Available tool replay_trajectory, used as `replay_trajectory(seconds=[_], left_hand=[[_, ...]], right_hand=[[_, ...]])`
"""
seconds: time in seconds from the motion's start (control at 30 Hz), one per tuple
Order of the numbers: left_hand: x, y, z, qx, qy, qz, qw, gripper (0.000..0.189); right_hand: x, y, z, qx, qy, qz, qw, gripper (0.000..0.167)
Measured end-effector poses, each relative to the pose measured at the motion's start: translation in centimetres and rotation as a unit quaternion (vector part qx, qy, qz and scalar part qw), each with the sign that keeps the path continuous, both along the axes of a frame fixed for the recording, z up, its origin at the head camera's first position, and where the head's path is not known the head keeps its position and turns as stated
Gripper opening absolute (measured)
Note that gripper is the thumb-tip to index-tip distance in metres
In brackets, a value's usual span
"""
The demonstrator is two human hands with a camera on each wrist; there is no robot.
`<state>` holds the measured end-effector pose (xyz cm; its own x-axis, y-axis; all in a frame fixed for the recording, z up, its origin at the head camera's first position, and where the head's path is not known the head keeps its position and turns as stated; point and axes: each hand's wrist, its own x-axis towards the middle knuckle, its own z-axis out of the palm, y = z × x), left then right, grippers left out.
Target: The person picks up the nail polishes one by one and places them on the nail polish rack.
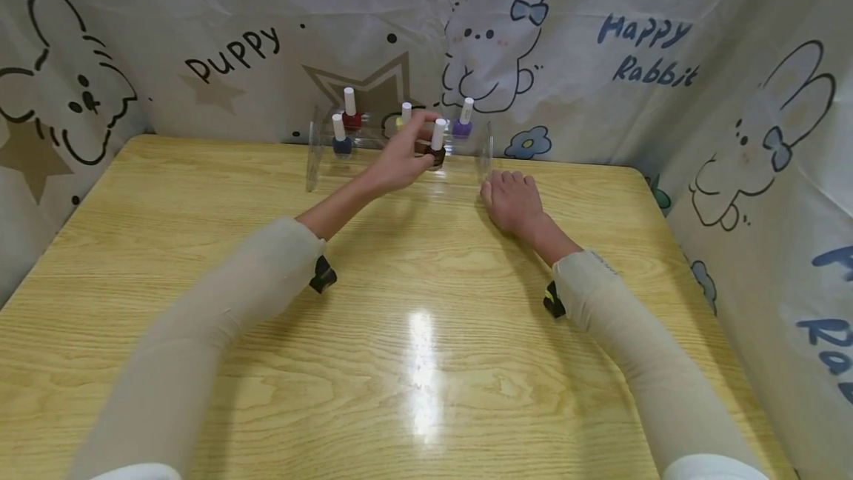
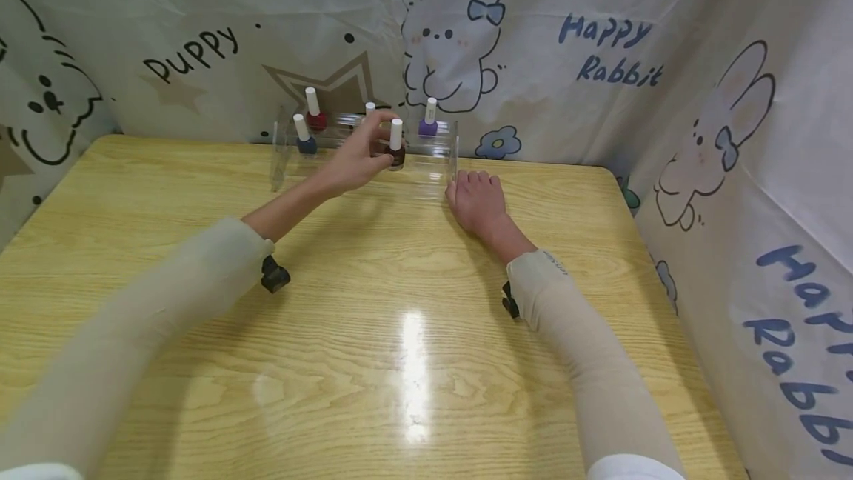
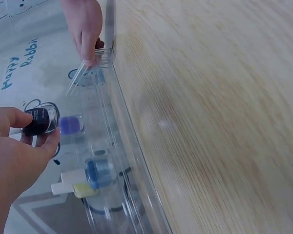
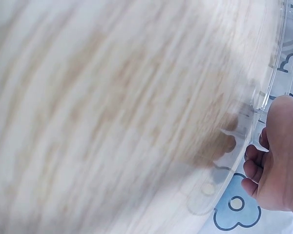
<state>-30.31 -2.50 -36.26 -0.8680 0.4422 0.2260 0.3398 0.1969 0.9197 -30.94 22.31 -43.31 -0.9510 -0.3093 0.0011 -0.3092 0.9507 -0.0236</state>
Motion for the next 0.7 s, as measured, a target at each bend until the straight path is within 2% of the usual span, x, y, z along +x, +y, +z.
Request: replay_trajectory(seconds=[0.1,0.27,0.43,0.57,0.7], left_hand=[[-0.4,0.8,0.0,-0.001,0.008,-0.002,1.0000,0.052],[-1.1,2.2,-0.2,0.027,0.022,-0.016,0.9993,0.052],[-1.7,3.0,-0.5,0.033,0.025,-0.016,0.9990,0.052],[-1.9,3.7,-0.6,0.030,0.020,-0.006,0.9993,0.051],[-2.0,4.3,-0.7,0.026,0.017,0.022,0.9993,0.053]], right_hand=[[-0.1,0.0,0.0,-0.001,-0.003,-0.002,1.0000,0.042],[-0.1,0.0,0.0,-0.002,-0.005,-0.005,1.0000,0.043],[-0.1,-0.1,0.1,-0.002,-0.004,-0.009,1.0000,0.044],[-0.1,-0.1,0.1,0.000,-0.005,-0.009,0.9999,0.043],[-0.1,-0.1,0.1,0.001,-0.006,-0.008,1.0000,0.044]])
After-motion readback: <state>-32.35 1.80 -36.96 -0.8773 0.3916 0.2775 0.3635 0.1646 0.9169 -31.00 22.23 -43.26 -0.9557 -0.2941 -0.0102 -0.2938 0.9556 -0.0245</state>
